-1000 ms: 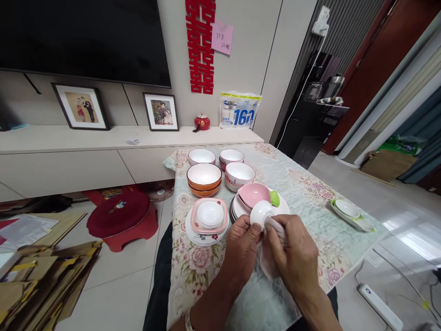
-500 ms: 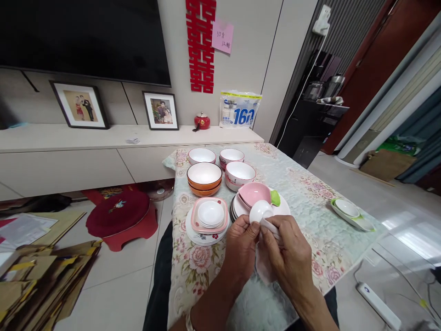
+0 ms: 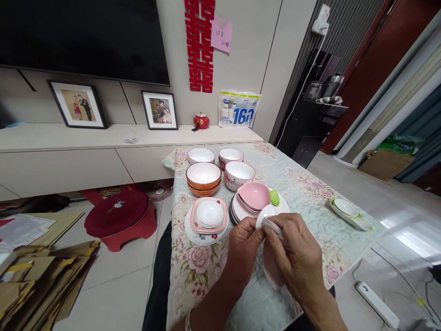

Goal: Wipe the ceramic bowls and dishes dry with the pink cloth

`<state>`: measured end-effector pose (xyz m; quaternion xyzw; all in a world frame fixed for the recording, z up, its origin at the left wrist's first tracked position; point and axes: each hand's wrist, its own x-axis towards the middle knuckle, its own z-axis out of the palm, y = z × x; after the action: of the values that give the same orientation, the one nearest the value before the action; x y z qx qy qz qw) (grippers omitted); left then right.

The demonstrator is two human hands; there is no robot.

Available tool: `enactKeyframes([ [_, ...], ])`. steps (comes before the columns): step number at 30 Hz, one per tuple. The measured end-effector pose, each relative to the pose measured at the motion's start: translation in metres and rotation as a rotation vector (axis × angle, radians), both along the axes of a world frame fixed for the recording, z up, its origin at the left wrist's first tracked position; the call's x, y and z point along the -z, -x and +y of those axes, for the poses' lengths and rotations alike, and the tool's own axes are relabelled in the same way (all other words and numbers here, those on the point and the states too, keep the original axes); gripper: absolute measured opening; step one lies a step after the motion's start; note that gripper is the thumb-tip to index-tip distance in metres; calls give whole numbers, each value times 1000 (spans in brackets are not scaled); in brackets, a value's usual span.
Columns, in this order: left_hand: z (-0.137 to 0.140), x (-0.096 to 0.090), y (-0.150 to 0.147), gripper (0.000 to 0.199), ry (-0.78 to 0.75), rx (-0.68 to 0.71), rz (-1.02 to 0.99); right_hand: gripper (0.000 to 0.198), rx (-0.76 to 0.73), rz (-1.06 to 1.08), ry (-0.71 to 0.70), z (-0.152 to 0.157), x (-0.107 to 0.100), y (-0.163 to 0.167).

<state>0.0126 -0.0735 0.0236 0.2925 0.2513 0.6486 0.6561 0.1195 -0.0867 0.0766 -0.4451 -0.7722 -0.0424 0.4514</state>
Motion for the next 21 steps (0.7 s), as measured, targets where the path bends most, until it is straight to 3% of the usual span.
enactKeyframes([
  [3,0,2,1,19,-45,-1,78,6,-10,-27,8,3,-4,-3],
  [9,-1,3,1,16,-60,-7,133,3,117,44,-58,16,-1,-15],
  [17,-5,-6,1,17,-125,10,236,10,-28,-132,-23,-2,-7,-2],
  [21,-6,-4,1,17,-104,57,248,9,31,11,-13,15,-10,-15],
])
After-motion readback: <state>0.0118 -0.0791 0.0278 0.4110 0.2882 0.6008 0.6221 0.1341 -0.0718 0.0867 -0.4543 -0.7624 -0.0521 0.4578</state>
